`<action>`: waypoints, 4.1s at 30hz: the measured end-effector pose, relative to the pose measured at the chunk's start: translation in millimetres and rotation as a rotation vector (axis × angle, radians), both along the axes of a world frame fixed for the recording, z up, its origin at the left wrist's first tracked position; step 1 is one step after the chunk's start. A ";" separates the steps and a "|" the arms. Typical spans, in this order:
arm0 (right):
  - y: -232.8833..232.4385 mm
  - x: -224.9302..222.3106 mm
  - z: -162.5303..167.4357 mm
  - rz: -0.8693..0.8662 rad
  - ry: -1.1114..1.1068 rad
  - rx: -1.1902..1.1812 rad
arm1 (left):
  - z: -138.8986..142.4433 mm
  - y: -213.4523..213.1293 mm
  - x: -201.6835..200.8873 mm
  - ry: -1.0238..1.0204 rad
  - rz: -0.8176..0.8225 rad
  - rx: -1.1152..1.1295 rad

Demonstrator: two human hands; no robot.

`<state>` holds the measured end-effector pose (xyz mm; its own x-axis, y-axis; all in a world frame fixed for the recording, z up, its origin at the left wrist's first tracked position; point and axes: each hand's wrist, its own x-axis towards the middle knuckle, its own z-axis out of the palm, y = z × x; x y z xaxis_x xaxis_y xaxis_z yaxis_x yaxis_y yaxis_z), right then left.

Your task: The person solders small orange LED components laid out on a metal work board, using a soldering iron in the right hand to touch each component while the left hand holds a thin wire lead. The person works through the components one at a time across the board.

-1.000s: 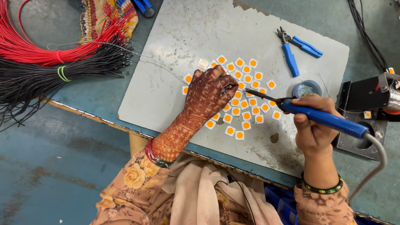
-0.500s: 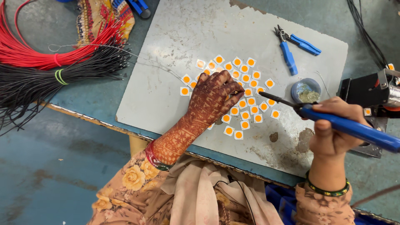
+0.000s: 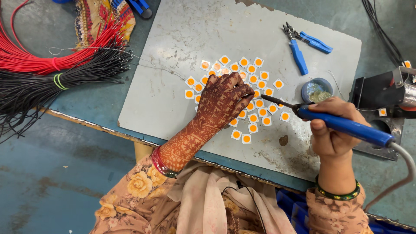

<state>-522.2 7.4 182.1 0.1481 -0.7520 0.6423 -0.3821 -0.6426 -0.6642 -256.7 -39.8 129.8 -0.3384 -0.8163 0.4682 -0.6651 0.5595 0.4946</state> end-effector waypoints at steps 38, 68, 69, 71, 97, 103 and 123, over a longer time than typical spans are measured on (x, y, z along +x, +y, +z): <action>11.8 -22.5 0.9 -0.026 -0.039 -0.061 | 2.0 9.6 -5.5 0.055 -0.046 0.004; 9.3 0.8 -10.1 0.045 -0.009 -0.034 | 1.1 10.7 10.0 0.069 -0.015 0.084; 9.0 1.6 -10.9 0.047 -0.040 -0.041 | 1.7 10.4 10.9 0.091 0.003 0.089; 7.7 0.8 -11.8 0.041 -0.080 -0.095 | 3.0 9.0 11.9 0.131 0.041 0.091; 23.7 -9.9 13.1 0.024 -0.029 -0.011 | -7.7 22.3 -20.1 0.141 -0.093 -0.028; 24.2 -9.7 10.7 0.019 -0.031 -0.010 | -9.6 21.2 -22.5 0.097 -0.062 -0.015; 22.8 -2.8 -5.2 -0.001 -0.009 -0.023 | -16.9 20.8 -18.3 0.071 -0.045 -0.051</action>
<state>-525.0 30.2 177.0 0.1410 -0.7371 0.6609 -0.3767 -0.6573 -0.6527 -275.0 -19.0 113.0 -0.3386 -0.7753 0.5332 -0.6031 0.6138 0.5094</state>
